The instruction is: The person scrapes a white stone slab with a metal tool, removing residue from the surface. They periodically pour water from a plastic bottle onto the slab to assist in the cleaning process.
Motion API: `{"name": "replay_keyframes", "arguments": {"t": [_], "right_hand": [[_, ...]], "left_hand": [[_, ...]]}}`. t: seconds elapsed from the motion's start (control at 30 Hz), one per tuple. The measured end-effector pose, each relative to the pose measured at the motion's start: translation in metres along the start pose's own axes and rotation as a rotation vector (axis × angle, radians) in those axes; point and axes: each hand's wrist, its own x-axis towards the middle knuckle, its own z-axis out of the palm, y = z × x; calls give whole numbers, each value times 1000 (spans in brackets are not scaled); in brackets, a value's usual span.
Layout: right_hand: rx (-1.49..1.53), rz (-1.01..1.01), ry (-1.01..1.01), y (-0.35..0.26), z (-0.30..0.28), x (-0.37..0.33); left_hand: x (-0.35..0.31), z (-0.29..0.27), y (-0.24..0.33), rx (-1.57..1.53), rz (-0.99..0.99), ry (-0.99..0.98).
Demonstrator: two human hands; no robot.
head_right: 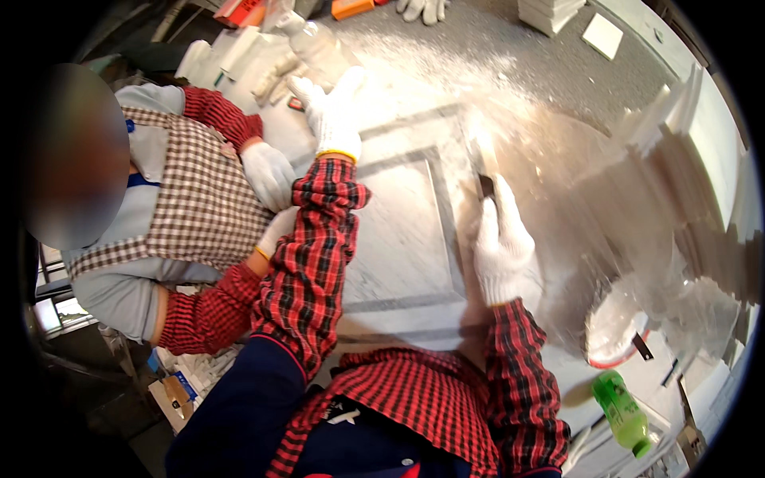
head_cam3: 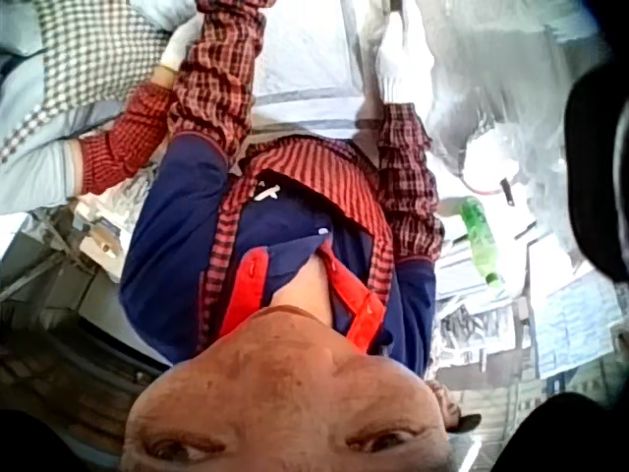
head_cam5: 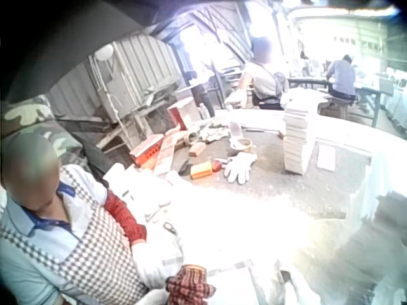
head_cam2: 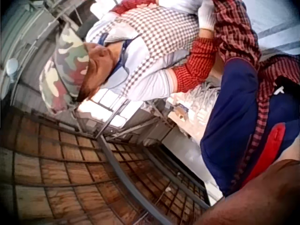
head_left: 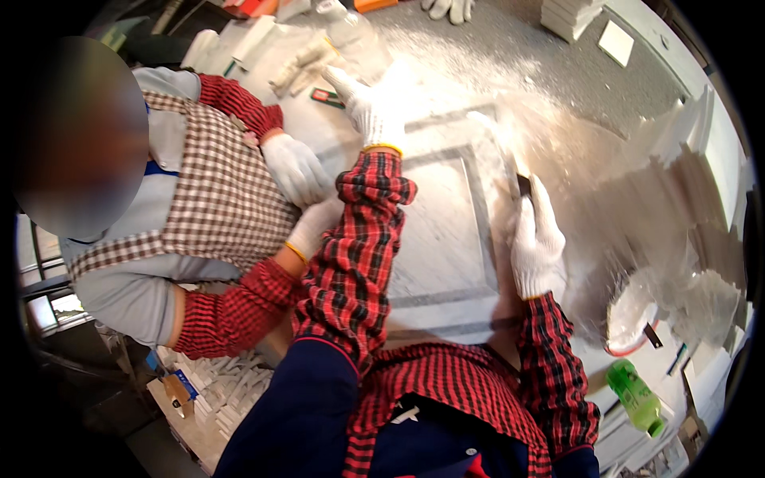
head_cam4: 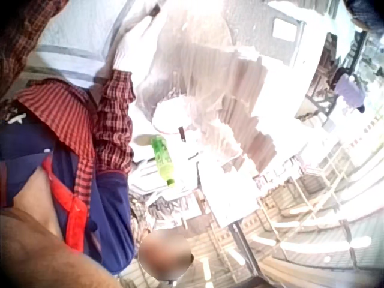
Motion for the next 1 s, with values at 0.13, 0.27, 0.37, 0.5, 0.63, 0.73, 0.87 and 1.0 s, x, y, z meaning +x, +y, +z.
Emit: {"name": "replay_keyframes", "arguments": {"t": [0.13,0.27,0.37,0.5,0.63,0.73,0.87,1.0], "right_hand": [[-14,-9,9,4,-1,-1],[-99,-128,45,4,4,0],[-98,-106,55,5,-1,1],[-49,-139,67,15,-3,3],[-97,-251,106,13,-5,5],[-37,-224,70,8,-1,4],[-23,-180,36,9,2,3],[-63,-219,57,10,2,5]], "left_hand": [[18,15,22,-34,-38,16],[68,16,5,-206,-23,-15],[64,13,4,-150,39,-90],[-4,-17,45,0,-98,-229],[-127,-87,86,75,-402,-559],[-190,-121,102,156,-633,-799],[-232,-139,73,133,-955,-842],[-239,-142,51,108,-1018,-840]]}}
